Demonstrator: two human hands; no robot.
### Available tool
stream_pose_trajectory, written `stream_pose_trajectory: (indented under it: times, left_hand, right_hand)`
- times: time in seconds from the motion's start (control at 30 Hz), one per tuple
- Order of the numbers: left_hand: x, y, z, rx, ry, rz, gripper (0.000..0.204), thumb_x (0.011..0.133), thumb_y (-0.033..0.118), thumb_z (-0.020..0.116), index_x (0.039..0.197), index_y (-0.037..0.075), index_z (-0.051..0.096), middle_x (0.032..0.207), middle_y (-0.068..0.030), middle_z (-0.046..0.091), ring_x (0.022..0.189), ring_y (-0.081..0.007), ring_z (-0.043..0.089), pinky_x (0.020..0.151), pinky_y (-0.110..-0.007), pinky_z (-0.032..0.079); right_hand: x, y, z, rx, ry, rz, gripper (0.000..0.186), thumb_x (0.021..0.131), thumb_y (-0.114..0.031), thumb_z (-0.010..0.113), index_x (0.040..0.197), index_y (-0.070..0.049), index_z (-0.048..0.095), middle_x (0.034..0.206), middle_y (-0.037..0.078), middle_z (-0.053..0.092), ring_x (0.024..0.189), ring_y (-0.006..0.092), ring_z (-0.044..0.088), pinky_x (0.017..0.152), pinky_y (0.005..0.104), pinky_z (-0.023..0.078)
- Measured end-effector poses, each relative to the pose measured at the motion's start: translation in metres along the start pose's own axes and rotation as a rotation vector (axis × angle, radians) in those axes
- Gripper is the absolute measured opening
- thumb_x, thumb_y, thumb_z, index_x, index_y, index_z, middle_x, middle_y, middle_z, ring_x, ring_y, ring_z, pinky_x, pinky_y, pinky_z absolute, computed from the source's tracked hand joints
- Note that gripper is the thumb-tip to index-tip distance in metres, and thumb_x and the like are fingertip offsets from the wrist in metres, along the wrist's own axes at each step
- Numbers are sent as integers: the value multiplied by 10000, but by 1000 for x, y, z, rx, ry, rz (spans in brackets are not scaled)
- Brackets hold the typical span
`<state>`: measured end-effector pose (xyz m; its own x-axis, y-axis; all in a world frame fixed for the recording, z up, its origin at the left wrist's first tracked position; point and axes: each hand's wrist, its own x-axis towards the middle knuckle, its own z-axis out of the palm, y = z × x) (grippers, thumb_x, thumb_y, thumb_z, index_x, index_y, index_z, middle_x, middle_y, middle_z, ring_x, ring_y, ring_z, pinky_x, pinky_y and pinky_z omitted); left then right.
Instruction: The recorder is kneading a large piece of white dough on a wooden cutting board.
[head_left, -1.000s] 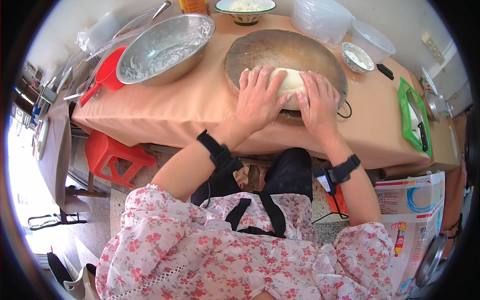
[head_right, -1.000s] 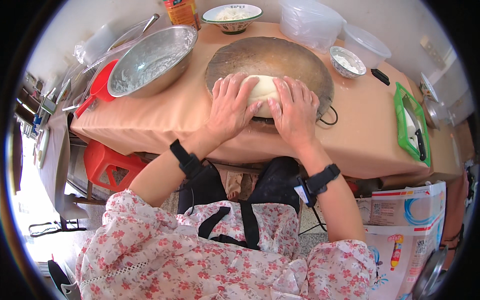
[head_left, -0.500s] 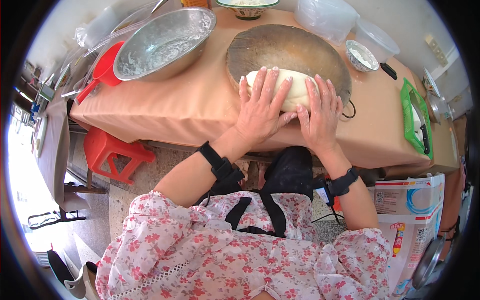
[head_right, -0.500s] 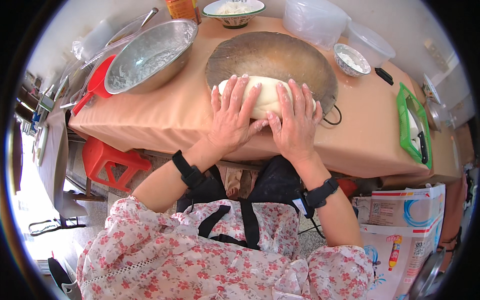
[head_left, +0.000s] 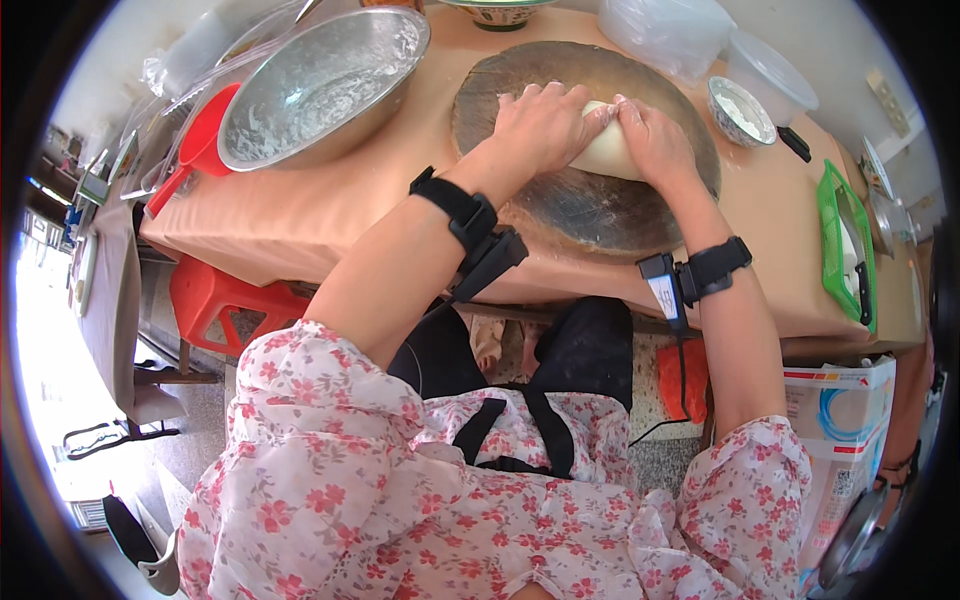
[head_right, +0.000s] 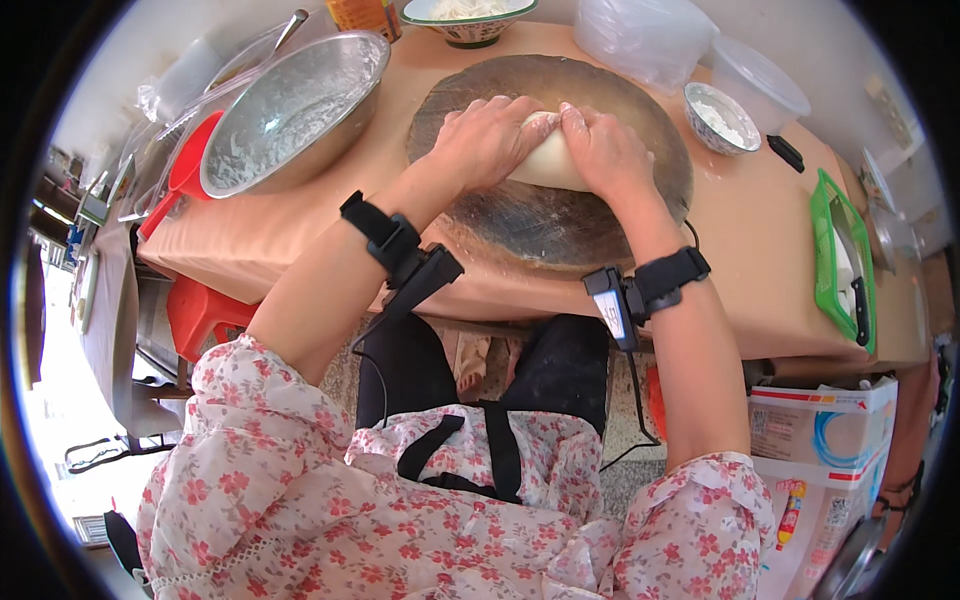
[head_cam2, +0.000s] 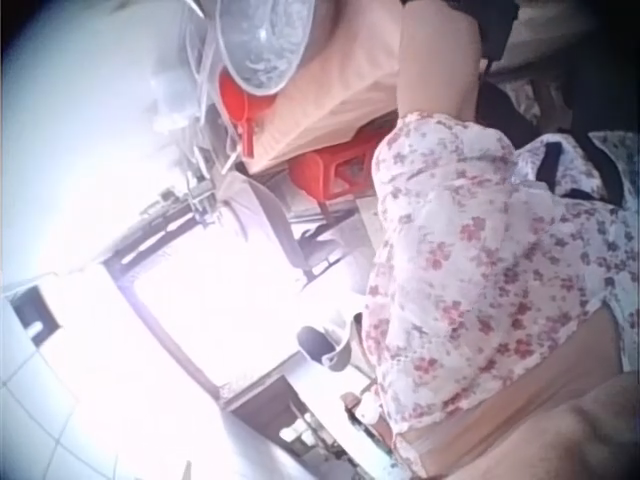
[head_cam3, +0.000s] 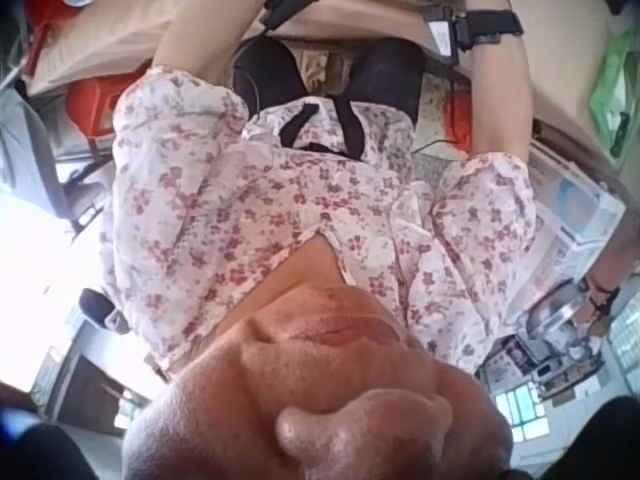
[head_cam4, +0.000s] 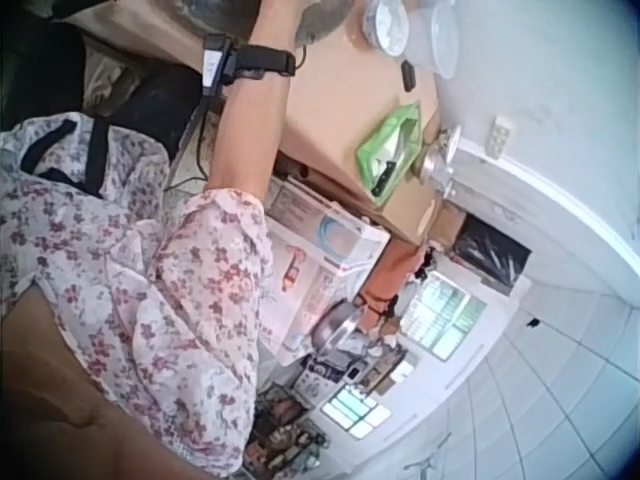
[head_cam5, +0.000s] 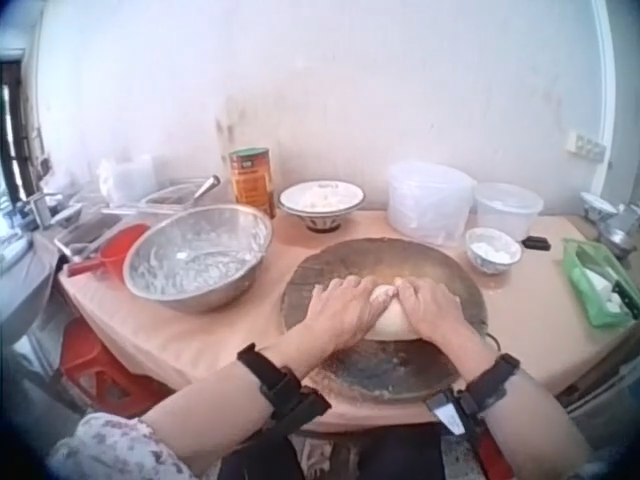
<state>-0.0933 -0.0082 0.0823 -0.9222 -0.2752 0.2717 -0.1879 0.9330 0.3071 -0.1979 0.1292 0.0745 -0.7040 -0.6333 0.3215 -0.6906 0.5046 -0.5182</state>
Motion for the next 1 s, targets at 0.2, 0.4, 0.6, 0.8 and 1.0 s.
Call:
stream_pose_trajectory:
  times: [0.2, 0.4, 0.6, 0.8, 1.0]
  left_hand:
    - [9, 1, 0, -46, -47, -79, 534, 976, 555, 329, 1268, 180, 572, 1230, -123, 598, 1183, -347, 528, 991, -522, 385]
    - [-15, 2, 4, -2, 14, 4, 523, 972, 541, 361, 1284, 164, 546, 1220, -132, 588, 1177, -354, 518, 978, -507, 391]
    - [-75, 1, 23, 75, 467, 301, 495, 873, 365, 610, 1278, 106, 494, 1256, -143, 489, 1193, -327, 459, 1001, -502, 332]
    - [-118, 12, 17, 72, 479, 330, 574, 815, 333, 672, 1310, 113, 482, 1328, -155, 456, 1263, -347, 411, 1047, -519, 297]
    - [-125, 18, 26, 113, 442, 244, 737, 774, 401, 711, 1387, 121, 414, 1409, -164, 387, 1339, -357, 345, 1053, -599, 250]
  right_hand:
    - [10, 5, 5, -72, 15, 75, 528, 961, -470, 308, 1130, -128, 673, 1092, 241, 647, 1051, 458, 582, 924, 561, 408]
    - [-16, -2, 0, -150, -68, 59, 506, 970, -459, 334, 1153, -111, 652, 1094, 194, 660, 1074, 409, 585, 882, 565, 423]
    - [-79, -9, 10, -250, 339, -335, 385, 920, -321, 541, 1229, -95, 581, 1230, 98, 580, 1166, 298, 519, 955, 478, 370]
    - [-115, -16, 1, -294, 392, -395, 407, 909, -296, 565, 1264, -97, 556, 1280, 108, 550, 1218, 316, 486, 985, 510, 324]
    - [-106, -38, 7, -332, 328, -370, 437, 916, -308, 551, 1302, -105, 525, 1317, 111, 521, 1239, 300, 468, 992, 576, 298]
